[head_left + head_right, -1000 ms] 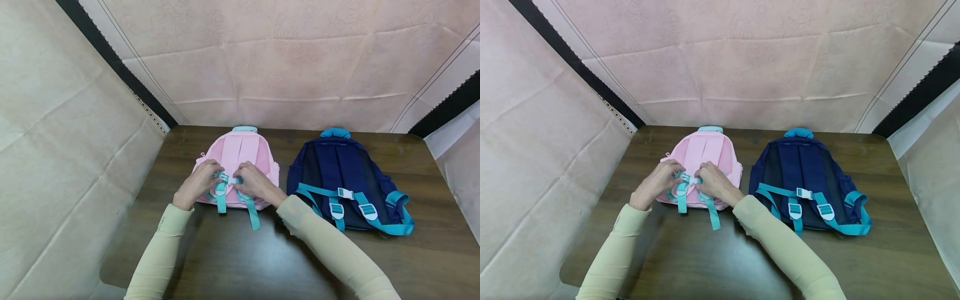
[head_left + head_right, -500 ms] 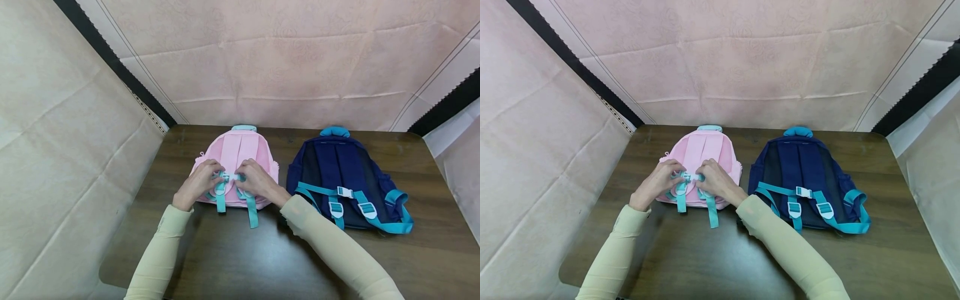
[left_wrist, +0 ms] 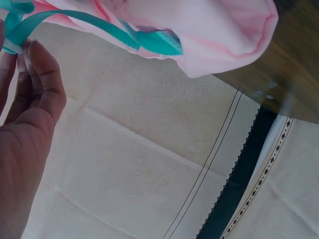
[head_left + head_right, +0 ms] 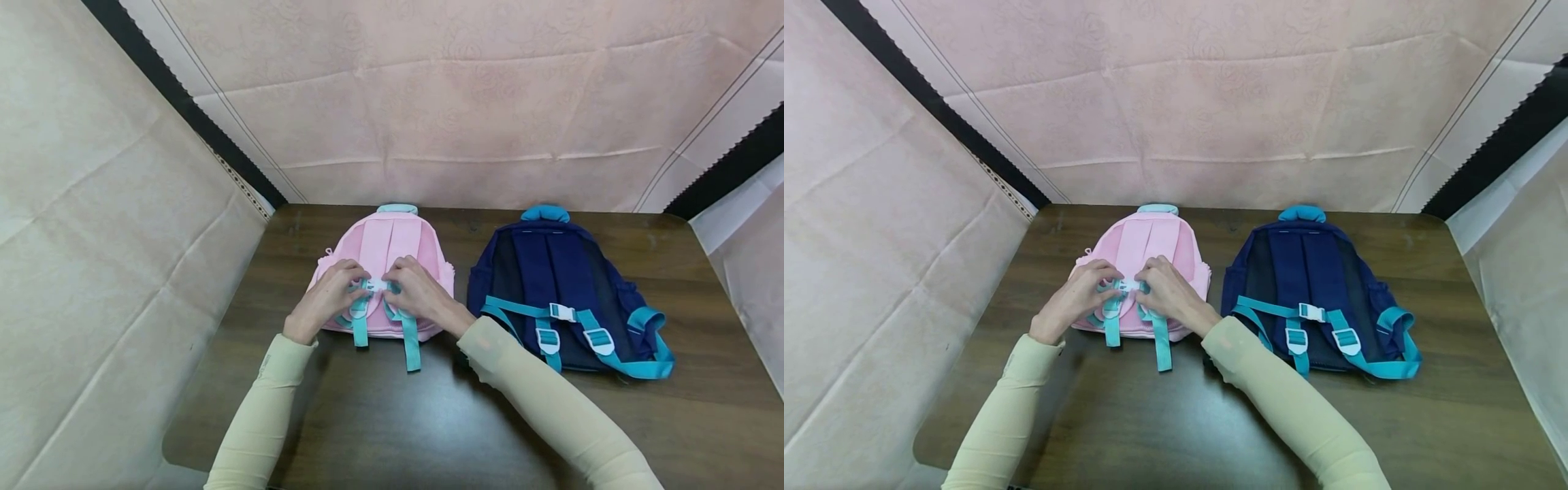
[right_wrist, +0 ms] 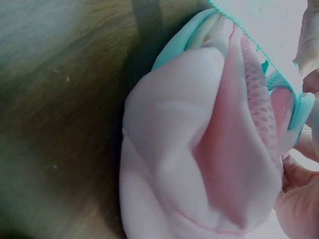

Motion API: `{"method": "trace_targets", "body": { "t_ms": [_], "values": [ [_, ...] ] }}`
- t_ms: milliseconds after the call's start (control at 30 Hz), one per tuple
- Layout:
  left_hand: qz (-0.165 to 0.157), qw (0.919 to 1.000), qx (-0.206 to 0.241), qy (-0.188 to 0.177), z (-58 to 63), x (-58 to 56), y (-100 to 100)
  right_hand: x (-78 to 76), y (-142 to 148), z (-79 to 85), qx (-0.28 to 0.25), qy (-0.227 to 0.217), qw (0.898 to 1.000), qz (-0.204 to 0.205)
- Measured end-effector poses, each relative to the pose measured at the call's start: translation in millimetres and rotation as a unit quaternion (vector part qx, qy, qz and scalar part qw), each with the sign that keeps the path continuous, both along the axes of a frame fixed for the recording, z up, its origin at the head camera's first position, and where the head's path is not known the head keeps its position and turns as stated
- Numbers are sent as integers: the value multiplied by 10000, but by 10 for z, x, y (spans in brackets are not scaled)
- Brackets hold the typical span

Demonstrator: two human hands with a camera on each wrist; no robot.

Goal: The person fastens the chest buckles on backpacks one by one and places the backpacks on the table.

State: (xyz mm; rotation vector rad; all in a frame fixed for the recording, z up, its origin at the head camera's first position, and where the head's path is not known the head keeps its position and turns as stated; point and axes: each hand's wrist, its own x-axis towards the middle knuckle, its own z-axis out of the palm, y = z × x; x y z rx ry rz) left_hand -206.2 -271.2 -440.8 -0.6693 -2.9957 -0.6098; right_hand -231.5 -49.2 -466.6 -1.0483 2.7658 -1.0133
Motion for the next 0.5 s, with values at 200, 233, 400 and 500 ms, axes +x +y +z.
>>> {"method": "trace_targets", "body": {
  "t_ms": [200,233,400,500],
  "values": [
    [11,10000,-85,51,-19,1,12,2,-7,15,-36,160,9999,31],
    [10,9999,-92,67,-24,3,13,2,-7,16,-28,181,9998,39],
    [-15,9998,-60,165,-41,9,20,0,-10,19,11,320,9995,78],
    [-47,9996,-49,277,-50,10,26,3,-10,26,31,375,9993,82]
  ]
}}
